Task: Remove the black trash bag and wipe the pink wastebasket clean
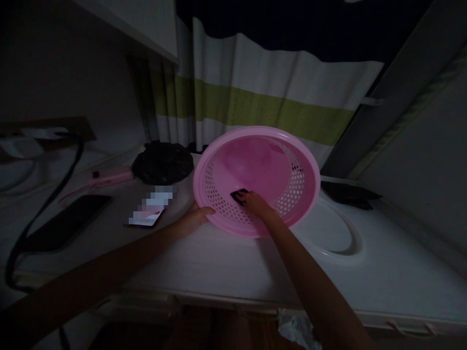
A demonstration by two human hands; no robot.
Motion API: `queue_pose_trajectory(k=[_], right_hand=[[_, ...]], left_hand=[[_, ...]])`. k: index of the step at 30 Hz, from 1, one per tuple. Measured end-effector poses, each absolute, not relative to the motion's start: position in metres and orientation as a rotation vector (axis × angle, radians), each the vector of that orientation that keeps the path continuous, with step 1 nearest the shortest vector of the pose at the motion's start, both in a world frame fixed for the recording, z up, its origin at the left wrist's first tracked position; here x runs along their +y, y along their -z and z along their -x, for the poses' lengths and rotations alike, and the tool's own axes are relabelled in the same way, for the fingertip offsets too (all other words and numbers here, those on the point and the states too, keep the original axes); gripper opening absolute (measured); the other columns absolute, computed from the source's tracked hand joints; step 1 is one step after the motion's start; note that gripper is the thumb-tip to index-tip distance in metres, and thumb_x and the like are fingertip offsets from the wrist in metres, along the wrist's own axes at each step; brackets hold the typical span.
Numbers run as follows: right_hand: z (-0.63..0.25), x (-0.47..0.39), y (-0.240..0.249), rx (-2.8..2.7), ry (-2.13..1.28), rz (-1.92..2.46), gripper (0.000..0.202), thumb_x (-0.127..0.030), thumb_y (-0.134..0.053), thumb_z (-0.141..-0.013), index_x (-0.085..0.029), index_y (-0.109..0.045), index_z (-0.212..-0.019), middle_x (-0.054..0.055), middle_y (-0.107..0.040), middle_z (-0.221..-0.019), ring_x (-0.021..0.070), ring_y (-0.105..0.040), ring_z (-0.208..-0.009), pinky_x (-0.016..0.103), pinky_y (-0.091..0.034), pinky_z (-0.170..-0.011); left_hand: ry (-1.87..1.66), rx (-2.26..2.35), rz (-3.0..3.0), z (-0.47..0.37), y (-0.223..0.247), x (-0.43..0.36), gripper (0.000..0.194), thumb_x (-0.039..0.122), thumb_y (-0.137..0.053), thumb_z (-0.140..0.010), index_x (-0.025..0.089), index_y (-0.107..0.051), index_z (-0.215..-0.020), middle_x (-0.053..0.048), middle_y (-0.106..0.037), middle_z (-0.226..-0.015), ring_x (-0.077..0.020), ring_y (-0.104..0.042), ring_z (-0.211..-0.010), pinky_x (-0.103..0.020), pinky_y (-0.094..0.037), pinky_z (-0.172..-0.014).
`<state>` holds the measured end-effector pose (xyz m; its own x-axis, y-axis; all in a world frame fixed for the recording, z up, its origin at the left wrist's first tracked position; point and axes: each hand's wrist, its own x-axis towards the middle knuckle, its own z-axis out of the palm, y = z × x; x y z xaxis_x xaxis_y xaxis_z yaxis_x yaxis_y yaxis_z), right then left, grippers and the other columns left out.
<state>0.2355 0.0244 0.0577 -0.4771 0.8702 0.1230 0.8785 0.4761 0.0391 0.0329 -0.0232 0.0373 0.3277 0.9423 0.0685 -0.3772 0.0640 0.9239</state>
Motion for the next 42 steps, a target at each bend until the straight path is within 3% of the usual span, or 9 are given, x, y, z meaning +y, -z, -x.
queue_pose_trajectory(k=[4,9,15,22,29,37,42], right_hand=[[-0.223,0.024,-0.055,-2.659,0.007,1.492,0.049,-0.014,-0.041,-0.082,-0.019,-0.038,-0.131,0.005,-0.039,-0.135,0.0169,-0.044,-0.117,0.028,-0.035,-0.097],[-0.213,0.028,-0.049,-2.531,-0.073,1.515,0.049,-0.015,-0.035,-0.085,-0.01,-0.031,-0.134,0.009,-0.035,-0.137,0.0179,-0.036,-0.124,0.029,-0.033,-0.099],[-0.209,0.052,-0.039,-2.42,-0.036,1.667,0.049,-0.017,-0.03,-0.087,-0.009,-0.028,-0.135,0.012,-0.035,-0.137,0.0195,-0.04,-0.121,0.031,-0.035,-0.098],[-0.206,0.078,-0.031,-2.211,0.075,1.965,0.044,-0.022,-0.027,-0.087,-0.009,-0.041,-0.127,0.015,-0.048,-0.126,0.0226,-0.047,-0.114,0.033,-0.037,-0.094],[-0.211,0.079,-0.031,-2.112,0.085,2.105,0.04,-0.024,-0.028,-0.087,-0.012,-0.047,-0.12,0.014,-0.053,-0.12,0.023,-0.052,-0.107,0.032,-0.039,-0.088],[-0.204,0.04,-0.042,-2.272,0.18,2.074,0.038,-0.026,-0.027,-0.089,-0.012,-0.049,-0.117,0.015,-0.059,-0.111,0.0216,-0.058,-0.094,0.029,-0.043,-0.077],[-0.194,0.021,-0.063,-2.466,0.159,1.982,0.033,-0.022,-0.035,-0.085,-0.013,-0.059,-0.106,0.014,-0.064,-0.101,0.0204,-0.06,-0.09,0.026,-0.042,-0.076]], left_hand=[[-1.095,0.683,-1.053,-0.035,-0.033,-0.027,0.037,0.013,-0.06,-0.055,0.011,-0.059,-0.093,-0.009,-0.065,-0.096,-0.0253,-0.059,-0.092,-0.041,-0.048,-0.079],[-1.047,0.711,-1.102,-0.038,-0.033,-0.034,0.038,0.015,-0.059,-0.056,0.011,-0.059,-0.093,-0.009,-0.065,-0.094,-0.0252,-0.059,-0.089,-0.04,-0.049,-0.075],[-1.041,0.73,-1.203,-0.041,-0.037,-0.046,0.033,0.014,-0.056,-0.058,0.012,-0.062,-0.091,-0.007,-0.065,-0.094,-0.0223,-0.058,-0.089,-0.033,-0.049,-0.073],[-1.085,0.821,-1.171,-0.043,-0.04,-0.051,0.036,0.014,-0.057,-0.055,0.011,-0.06,-0.091,-0.007,-0.065,-0.091,-0.0222,-0.057,-0.087,-0.031,-0.049,-0.069],[-1.083,0.776,-1.222,-0.043,-0.036,-0.042,0.033,0.014,-0.057,-0.056,0.011,-0.061,-0.088,-0.007,-0.066,-0.089,-0.0227,-0.056,-0.089,-0.033,-0.046,-0.078],[-1.119,0.755,-1.247,-0.042,-0.037,-0.04,0.033,0.014,-0.058,-0.055,0.011,-0.062,-0.087,-0.007,-0.065,-0.092,-0.0217,-0.056,-0.091,-0.035,-0.043,-0.085],[-1.112,0.759,-1.339,-0.039,-0.037,-0.039,0.027,0.013,-0.056,-0.056,0.011,-0.062,-0.083,-0.007,-0.065,-0.088,-0.0221,-0.055,-0.092,-0.035,-0.043,-0.084]])
